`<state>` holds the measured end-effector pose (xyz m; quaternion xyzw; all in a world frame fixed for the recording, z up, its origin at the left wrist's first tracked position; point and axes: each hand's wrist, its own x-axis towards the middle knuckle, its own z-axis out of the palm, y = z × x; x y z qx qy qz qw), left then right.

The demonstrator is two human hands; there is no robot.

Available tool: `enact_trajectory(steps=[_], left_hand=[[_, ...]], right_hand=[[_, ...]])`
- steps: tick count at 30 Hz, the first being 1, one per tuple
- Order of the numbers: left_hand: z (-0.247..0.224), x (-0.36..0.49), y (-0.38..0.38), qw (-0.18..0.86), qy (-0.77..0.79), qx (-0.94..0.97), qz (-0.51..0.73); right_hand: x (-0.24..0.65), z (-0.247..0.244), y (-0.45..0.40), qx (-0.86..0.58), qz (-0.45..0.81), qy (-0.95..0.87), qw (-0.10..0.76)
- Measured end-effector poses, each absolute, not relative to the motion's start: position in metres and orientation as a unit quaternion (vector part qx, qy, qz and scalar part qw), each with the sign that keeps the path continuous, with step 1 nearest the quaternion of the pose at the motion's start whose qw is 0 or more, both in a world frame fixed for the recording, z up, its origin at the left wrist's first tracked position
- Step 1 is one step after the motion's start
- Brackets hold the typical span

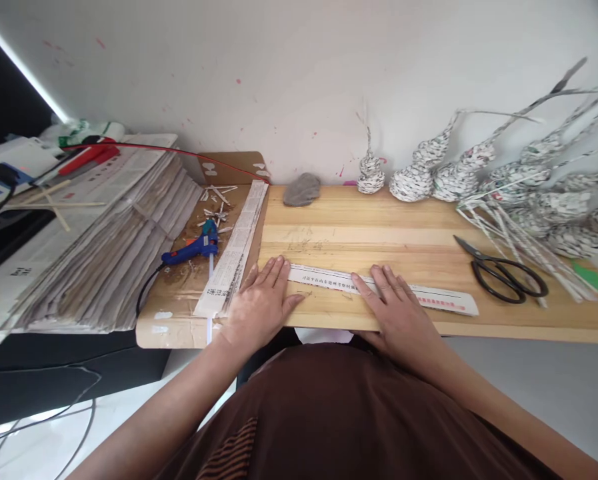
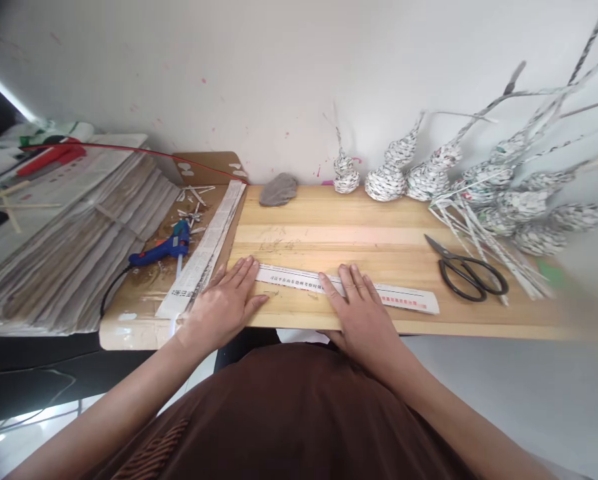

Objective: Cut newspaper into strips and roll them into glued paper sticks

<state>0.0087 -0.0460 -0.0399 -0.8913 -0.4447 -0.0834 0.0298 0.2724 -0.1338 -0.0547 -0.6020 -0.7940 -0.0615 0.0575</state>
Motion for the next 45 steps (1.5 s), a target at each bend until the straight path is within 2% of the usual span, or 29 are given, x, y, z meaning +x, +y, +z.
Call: enact_trajectory(steps=[8,18,24,29,34,40,42,45], left_hand=[[-0.035,-0.002,-0.06,0.049,-0.393,-0.914,-0.087],[-0.061,-0.033,-0.085,0.083,-0.303,-0.915,-0.255],[-0.06,-0.032,-0.086,0.071,-0.298,-0.908,-0.285],[-0.049,-0.036,-0.094,0.04,-0.284,-0.908,-0.305],[-0.029,-0.037,-0.087,-0.015,-0.352,-0.89,-0.29],[-0.028,-0.013,-0.055,0.051,-0.434,-0.878,-0.196],[-0.032,-0.001,-0.052,0.066,-0.426,-0.885,-0.177],[-0.04,0.021,-0.06,0.02,-0.354,-0.92,-0.164]], right_hand=[[0.275,-0.062,-0.151,-0.592,-0.088,-0.791,0.126],[0.293,-0.066,-0.18,-0.519,-0.09,-0.798,0.294],[0.295,-0.067,-0.181,-0.515,-0.093,-0.808,0.27],[0.298,-0.059,-0.185,-0.499,-0.096,-0.812,0.287],[0.304,-0.028,-0.173,-0.522,-0.074,-0.821,0.217],[0.312,-0.027,-0.136,-0.572,-0.02,-0.804,0.161],[0.312,-0.034,-0.131,-0.575,0.001,-0.8,0.168],[0.312,-0.042,-0.13,-0.575,0.018,-0.791,0.207]])
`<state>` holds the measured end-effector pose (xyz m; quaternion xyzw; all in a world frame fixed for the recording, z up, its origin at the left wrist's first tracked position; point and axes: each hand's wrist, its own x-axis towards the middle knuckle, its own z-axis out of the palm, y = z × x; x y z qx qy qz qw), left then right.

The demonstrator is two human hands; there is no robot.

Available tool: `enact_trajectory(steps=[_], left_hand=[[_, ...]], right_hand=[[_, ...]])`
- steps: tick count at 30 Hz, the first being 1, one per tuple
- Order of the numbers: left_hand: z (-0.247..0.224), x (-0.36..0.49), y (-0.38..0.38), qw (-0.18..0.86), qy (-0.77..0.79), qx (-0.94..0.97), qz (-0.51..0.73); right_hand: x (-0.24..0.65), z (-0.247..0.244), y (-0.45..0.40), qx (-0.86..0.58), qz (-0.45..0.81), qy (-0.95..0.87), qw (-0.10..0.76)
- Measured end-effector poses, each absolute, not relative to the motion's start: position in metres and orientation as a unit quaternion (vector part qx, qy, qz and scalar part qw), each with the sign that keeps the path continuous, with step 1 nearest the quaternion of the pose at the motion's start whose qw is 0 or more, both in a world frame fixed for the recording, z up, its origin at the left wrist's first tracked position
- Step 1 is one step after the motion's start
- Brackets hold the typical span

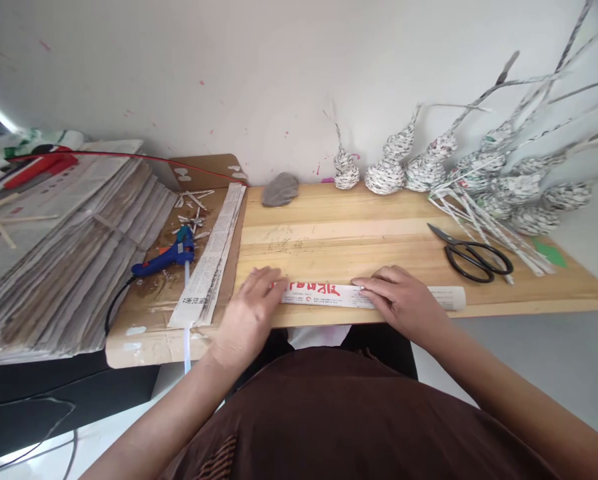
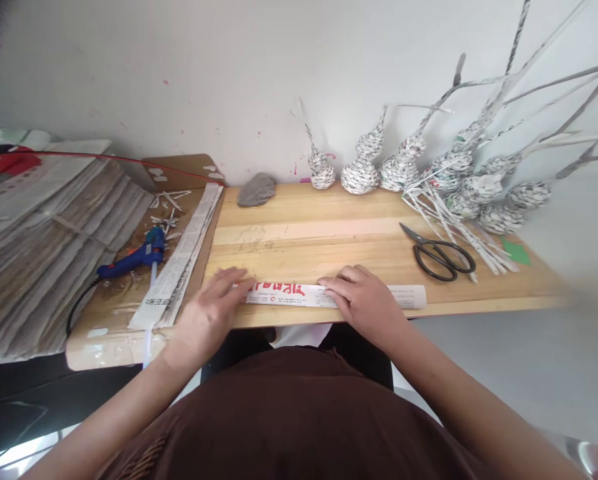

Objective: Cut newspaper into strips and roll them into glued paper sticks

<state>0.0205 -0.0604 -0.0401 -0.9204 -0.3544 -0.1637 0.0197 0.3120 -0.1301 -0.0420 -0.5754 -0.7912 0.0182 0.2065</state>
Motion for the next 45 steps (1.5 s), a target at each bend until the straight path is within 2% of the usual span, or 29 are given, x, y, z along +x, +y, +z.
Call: enact_trajectory(steps=[4,10,12,15,20,25,35,40,43,45], left_hand=[[-0.049,0.049,-0.076,-0.015,-0.297,-0.949,-0.108],[-0.052,0.062,-0.072,0.018,-0.288,-0.955,-0.071],[-0.055,0.06,-0.071,0.025,-0.279,-0.957,-0.076],[-0.064,0.057,-0.071,0.036,-0.292,-0.951,-0.091],[-0.068,0.055,-0.069,0.044,-0.274,-0.958,-0.078],[-0.058,0.059,-0.071,0.012,-0.285,-0.954,-0.089],[-0.055,0.061,-0.074,0.012,-0.297,-0.951,-0.087],[-0.055,0.062,-0.075,0.014,-0.294,-0.952,-0.081],[-0.056,0.062,-0.075,0.013,-0.289,-0.953,-0.09],[-0.059,0.061,-0.075,0.014,-0.283,-0.954,-0.101]], right_hand=[[0.319,-0.048,-0.127,-0.564,0.027,-0.786,0.249],[0.307,-0.05,-0.12,-0.603,0.005,-0.752,0.266],[0.282,-0.043,-0.122,-0.595,0.042,-0.759,0.263],[0.239,-0.033,-0.124,-0.522,0.137,-0.814,0.215],[0.219,-0.039,-0.124,-0.537,0.118,-0.815,0.181],[0.265,-0.051,-0.146,-0.613,0.081,-0.775,0.127],[0.373,-0.059,-0.211,-0.72,-0.094,-0.687,0.028],[0.352,-0.06,-0.204,-0.745,-0.131,-0.653,0.026],[0.314,-0.058,-0.187,-0.721,-0.073,-0.688,0.044],[0.282,-0.055,-0.171,-0.654,-0.007,-0.754,0.062]])
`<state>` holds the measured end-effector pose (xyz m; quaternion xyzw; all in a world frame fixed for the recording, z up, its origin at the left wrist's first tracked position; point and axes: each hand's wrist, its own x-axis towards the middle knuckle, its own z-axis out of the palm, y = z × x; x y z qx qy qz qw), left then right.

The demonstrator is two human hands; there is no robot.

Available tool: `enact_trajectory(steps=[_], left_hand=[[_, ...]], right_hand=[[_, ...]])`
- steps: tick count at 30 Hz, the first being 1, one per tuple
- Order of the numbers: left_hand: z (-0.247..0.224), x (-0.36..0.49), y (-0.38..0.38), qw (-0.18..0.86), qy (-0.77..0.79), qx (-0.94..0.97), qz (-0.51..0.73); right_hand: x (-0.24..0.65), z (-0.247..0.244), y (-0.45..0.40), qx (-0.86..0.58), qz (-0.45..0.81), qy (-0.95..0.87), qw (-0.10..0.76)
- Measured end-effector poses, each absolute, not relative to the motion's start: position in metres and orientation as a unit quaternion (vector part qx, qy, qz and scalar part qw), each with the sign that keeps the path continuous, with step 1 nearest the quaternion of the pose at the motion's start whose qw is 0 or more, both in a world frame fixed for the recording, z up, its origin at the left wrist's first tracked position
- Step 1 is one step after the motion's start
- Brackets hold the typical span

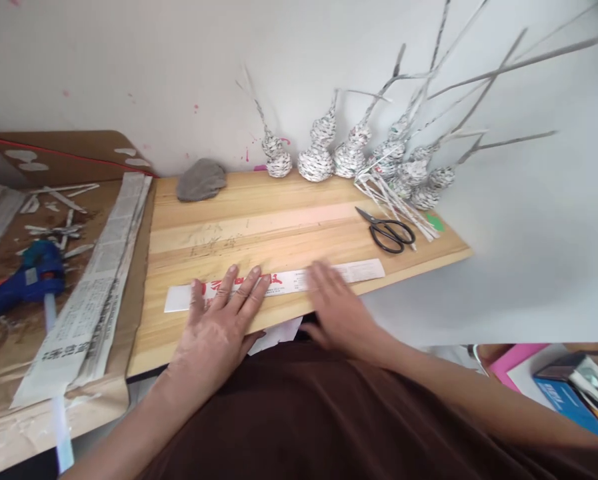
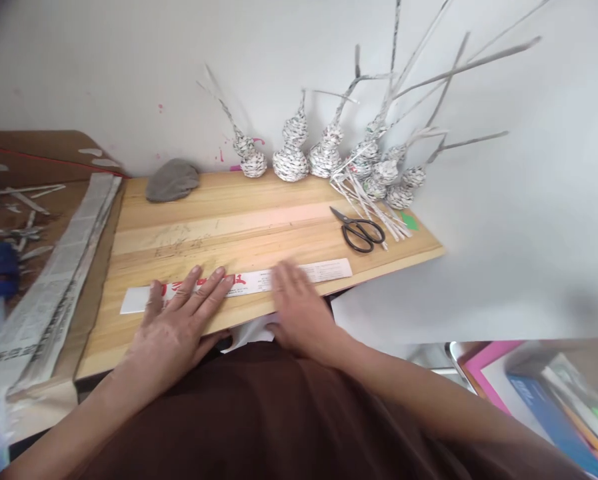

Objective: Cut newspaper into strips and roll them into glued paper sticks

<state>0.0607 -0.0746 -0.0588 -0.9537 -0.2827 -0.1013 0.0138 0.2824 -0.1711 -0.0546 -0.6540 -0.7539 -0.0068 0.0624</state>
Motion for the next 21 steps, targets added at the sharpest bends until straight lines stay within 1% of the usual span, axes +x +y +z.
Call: enact_trajectory(steps=[2,4,6,10,14,16,21], left_hand=[[-0.062,0.059,-0.073,0.016,-0.273,-0.955,-0.118],[-0.065,0.056,-0.071,0.018,-0.258,-0.956,-0.136],[-0.067,0.054,-0.069,0.019,-0.25,-0.957,-0.148],[-0.064,0.056,-0.07,0.018,-0.262,-0.956,-0.133],[-0.059,0.061,-0.074,0.022,-0.282,-0.952,-0.114],[-0.057,0.063,-0.076,0.025,-0.288,-0.951,-0.109],[-0.05,0.065,-0.077,0.032,-0.302,-0.949,-0.086]], right_hand=[[0.255,-0.051,-0.155,-0.58,0.042,-0.808,0.093],[0.237,-0.048,-0.142,-0.557,0.062,-0.818,0.131],[0.234,-0.048,-0.138,-0.553,0.061,-0.818,0.145],[0.273,-0.052,-0.155,-0.61,0.026,-0.782,0.127],[0.336,-0.058,-0.186,-0.692,-0.037,-0.713,0.103],[0.356,-0.059,-0.197,-0.71,-0.068,-0.695,0.086],[0.353,-0.058,-0.2,-0.725,-0.119,-0.675,0.062]])
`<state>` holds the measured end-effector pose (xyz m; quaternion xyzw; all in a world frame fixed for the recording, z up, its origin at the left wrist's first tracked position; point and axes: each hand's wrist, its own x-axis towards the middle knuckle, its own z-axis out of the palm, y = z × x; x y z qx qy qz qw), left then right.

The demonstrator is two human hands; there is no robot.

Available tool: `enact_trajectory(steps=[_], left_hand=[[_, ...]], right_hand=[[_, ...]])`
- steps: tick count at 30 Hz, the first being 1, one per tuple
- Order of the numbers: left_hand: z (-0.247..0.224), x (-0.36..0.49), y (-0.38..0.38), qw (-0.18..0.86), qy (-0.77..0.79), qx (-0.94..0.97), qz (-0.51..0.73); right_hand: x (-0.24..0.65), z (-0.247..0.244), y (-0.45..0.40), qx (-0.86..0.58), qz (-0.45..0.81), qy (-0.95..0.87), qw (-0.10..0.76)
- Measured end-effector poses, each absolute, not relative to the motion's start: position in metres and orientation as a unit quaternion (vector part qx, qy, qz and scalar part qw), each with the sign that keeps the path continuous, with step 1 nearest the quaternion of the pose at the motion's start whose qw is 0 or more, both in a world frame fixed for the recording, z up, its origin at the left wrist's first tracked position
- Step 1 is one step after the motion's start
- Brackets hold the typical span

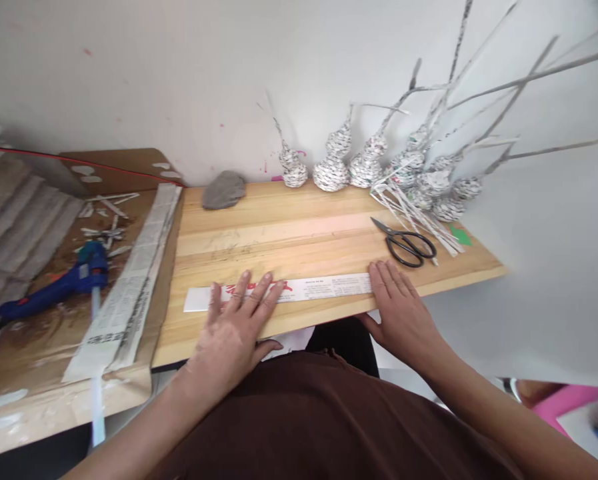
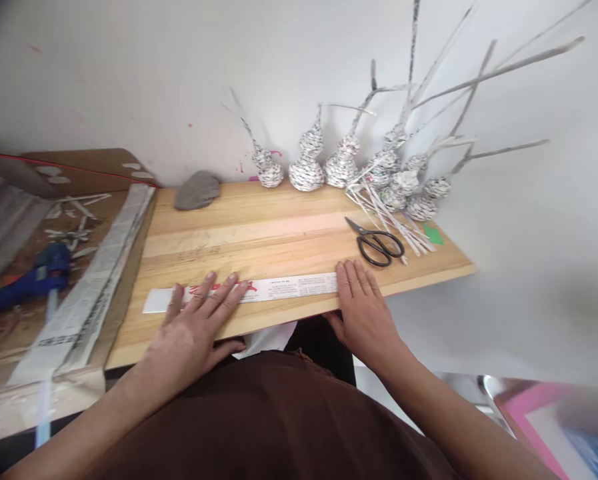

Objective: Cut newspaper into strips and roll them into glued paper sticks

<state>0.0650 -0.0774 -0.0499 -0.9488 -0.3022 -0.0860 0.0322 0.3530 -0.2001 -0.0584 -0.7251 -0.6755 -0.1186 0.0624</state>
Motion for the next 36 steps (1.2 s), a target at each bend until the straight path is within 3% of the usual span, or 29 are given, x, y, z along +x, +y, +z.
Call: enact_trajectory(steps=[12,16,23,32,36], left_hand=[[-0.049,0.132,-0.089,-0.004,-0.197,-0.979,-0.053],[-0.047,0.096,-0.08,-0.052,-0.278,-0.957,-0.063],[-0.042,0.013,-0.061,-0.046,-0.383,-0.921,-0.054],[-0.041,0.006,-0.054,-0.09,-0.409,-0.904,-0.089],[-0.041,0.004,-0.062,-0.03,-0.427,-0.901,-0.07]], right_hand=[[0.299,-0.075,-0.167,-0.624,-0.131,-0.763,0.104],[0.304,-0.074,-0.169,-0.622,-0.125,-0.766,0.104],[0.3,-0.074,-0.167,-0.633,-0.133,-0.754,0.11],[0.3,-0.073,-0.168,-0.637,-0.134,-0.75,0.117],[0.301,-0.073,-0.167,-0.636,-0.131,-0.75,0.124]])
